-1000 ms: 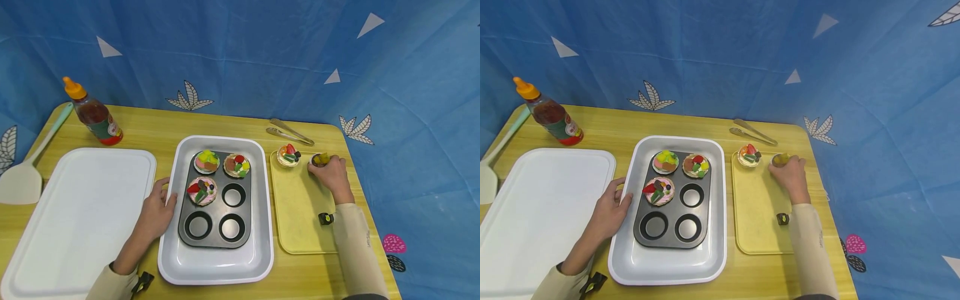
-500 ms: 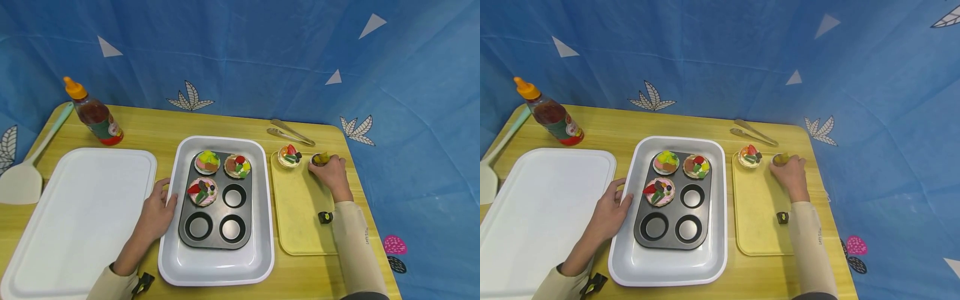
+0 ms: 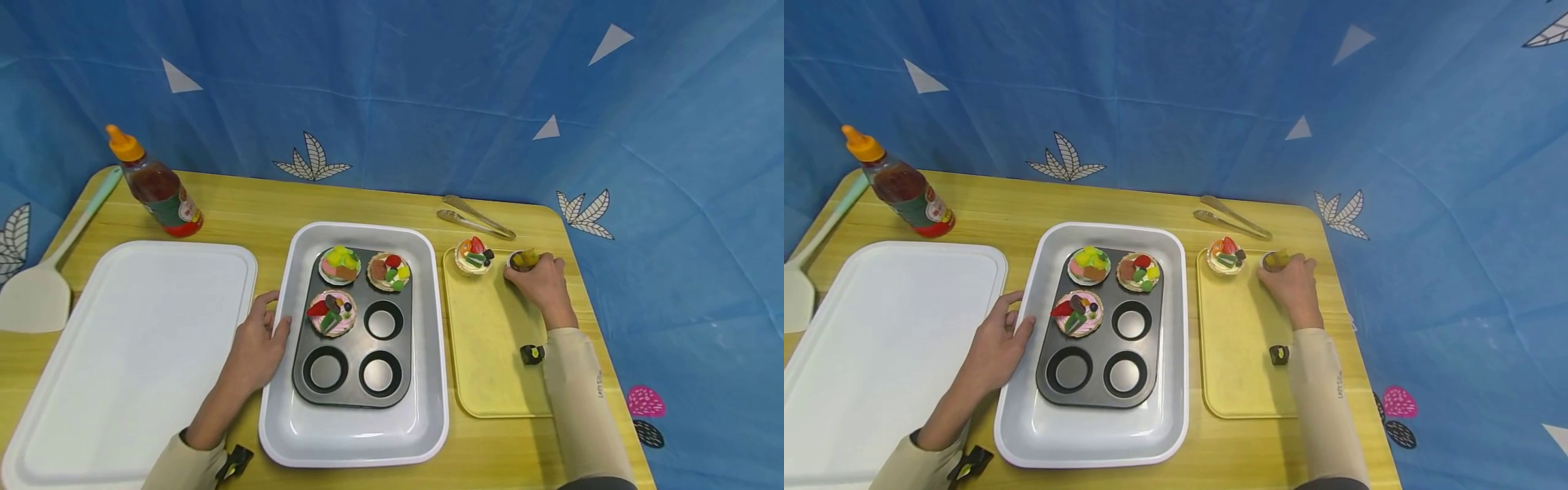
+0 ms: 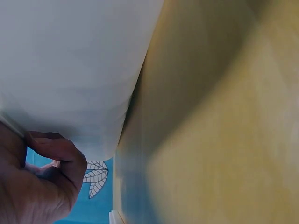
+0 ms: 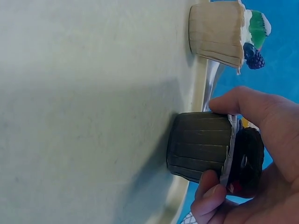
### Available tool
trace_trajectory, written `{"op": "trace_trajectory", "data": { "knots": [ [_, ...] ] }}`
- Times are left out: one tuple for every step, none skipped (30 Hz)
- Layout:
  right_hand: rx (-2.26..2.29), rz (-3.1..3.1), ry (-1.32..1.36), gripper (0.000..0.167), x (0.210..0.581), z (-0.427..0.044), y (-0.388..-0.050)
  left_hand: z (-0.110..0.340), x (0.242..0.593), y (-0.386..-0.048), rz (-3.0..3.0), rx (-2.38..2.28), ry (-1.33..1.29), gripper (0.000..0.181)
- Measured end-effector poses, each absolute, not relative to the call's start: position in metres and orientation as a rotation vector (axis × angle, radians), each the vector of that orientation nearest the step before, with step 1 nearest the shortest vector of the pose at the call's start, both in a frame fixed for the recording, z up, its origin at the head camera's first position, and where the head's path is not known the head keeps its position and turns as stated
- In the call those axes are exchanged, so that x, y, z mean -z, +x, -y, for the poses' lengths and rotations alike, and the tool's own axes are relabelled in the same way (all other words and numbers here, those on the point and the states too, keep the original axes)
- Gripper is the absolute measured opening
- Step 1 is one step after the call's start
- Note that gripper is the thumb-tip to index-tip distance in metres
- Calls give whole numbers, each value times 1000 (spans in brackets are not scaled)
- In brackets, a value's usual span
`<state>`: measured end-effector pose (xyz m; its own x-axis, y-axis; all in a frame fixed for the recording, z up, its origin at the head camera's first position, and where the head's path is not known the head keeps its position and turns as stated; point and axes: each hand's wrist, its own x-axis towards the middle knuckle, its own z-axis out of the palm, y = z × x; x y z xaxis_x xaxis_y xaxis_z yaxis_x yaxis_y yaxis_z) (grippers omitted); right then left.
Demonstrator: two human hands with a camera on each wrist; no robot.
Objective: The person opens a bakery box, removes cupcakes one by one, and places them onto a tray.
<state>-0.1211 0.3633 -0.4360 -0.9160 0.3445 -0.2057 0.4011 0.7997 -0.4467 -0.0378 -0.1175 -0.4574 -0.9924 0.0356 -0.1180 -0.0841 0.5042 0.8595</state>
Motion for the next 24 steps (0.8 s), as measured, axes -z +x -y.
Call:
{"op": "trace_trajectory", "data": {
  "knots": [
    [752,-2871,593,79,436,-363,-121,118,457,-38,-2619,-1506,-42,46],
    [754,-2869,588,79,436,-363,-121,118,458,-38,-2619,-1506,-41,46],
    [758,-2867,581,79,435,-363,-122,118,457,-38,-2620,-1506,-40,46],
    [761,-2864,573,79,435,-363,-122,118,457,-38,-2622,-1506,-39,46],
    [765,-2862,563,79,435,-364,-122,118,457,-38,-2623,-1506,-38,46],
    [769,-2858,553,79,434,-364,-122,118,457,-38,-2625,-1505,-38,46],
    [771,-2855,542,79,434,-364,-122,118,457,-38,-2627,-1504,-37,46],
    [774,-2851,531,78,434,-365,-122,118,457,-38,-2630,-1502,-37,46],
    [775,-2847,521,78,433,-365,-122,118,457,-38,-2632,-1501,-37,46],
    [776,-2843,512,78,433,-366,-123,118,457,-38,-2632,-1501,-37,46],
    [773,-2840,502,78,433,-366,-123,118,457,-39,-2632,-1500,-37,46],
    [771,-2837,497,78,433,-367,-123,118,457,-39,-2632,-1501,-37,46],
    [768,-2834,490,77,432,-367,-123,118,458,-39,-2632,-1503,-37,46],
    [766,-2833,485,77,432,-367,-123,118,458,-39,-2633,-1502,-37,46],
    [765,-2831,481,76,432,-368,-124,118,458,-38,-2632,-1503,-37,47],
    [763,-2831,477,76,432,-368,-124,118,458,-38,-2633,-1503,-35,47],
    [763,-2830,473,76,432,-368,-124,118,458,-38,-2635,-1502,-34,47],
    [766,-2827,471,76,432,-368,-124,118,458,-38,-2635,-1502,-33,47],
    [769,-2824,469,76,432,-369,-124,118,458,-38,-2636,-1500,-32,47],
    [769,-2821,468,78,432,-369,-124,118,458,-38,-2636,-1498,-33,47],
    [769,-2816,468,80,432,-369,-124,118,458,-38,-2634,-1498,-33,47],
    [769,-2811,468,83,431,-369,-124,118,458,-38,-2632,-1499,-33,47],
    [768,-2804,466,86,431,-369,-125,118,458,-38,-2631,-1500,-33,47],
    [765,-2795,465,90,430,-369,-125,118,458,-38,-2631,-1499,-35,47]
  ]
}}
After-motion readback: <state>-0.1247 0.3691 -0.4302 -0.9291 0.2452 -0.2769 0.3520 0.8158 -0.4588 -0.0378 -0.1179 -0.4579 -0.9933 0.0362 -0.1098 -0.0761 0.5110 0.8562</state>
